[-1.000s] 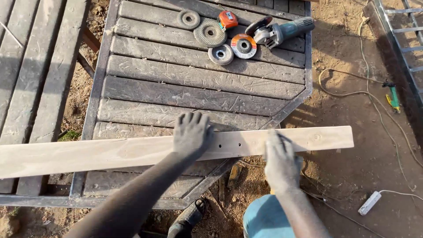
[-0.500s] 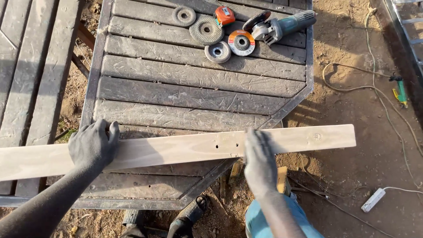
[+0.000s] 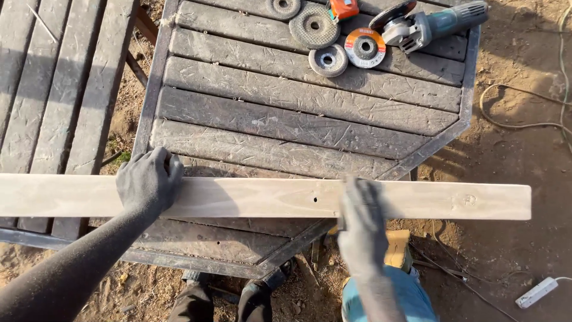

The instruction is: Manual sanding of a wooden plank using a sanding block to smooth the surface and edges.

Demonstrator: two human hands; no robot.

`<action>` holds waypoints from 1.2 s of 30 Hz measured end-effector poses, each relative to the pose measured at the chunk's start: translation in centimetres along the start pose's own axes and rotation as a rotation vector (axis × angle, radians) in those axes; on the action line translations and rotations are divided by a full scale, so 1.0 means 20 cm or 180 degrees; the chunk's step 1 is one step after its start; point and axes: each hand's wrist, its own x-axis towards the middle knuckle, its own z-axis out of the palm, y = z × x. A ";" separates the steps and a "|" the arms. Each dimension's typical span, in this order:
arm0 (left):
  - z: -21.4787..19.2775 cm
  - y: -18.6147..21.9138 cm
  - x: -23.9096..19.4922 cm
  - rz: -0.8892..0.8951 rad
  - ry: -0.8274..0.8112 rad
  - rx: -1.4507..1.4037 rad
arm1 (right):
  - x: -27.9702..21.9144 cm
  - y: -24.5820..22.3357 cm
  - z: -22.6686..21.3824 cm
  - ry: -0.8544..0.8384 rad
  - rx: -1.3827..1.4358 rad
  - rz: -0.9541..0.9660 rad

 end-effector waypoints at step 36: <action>0.06 -0.03 0.01 0.0044 0.0259 0.0277 | -0.11 0.34 -0.33 -0.0478 -0.1486 0.0697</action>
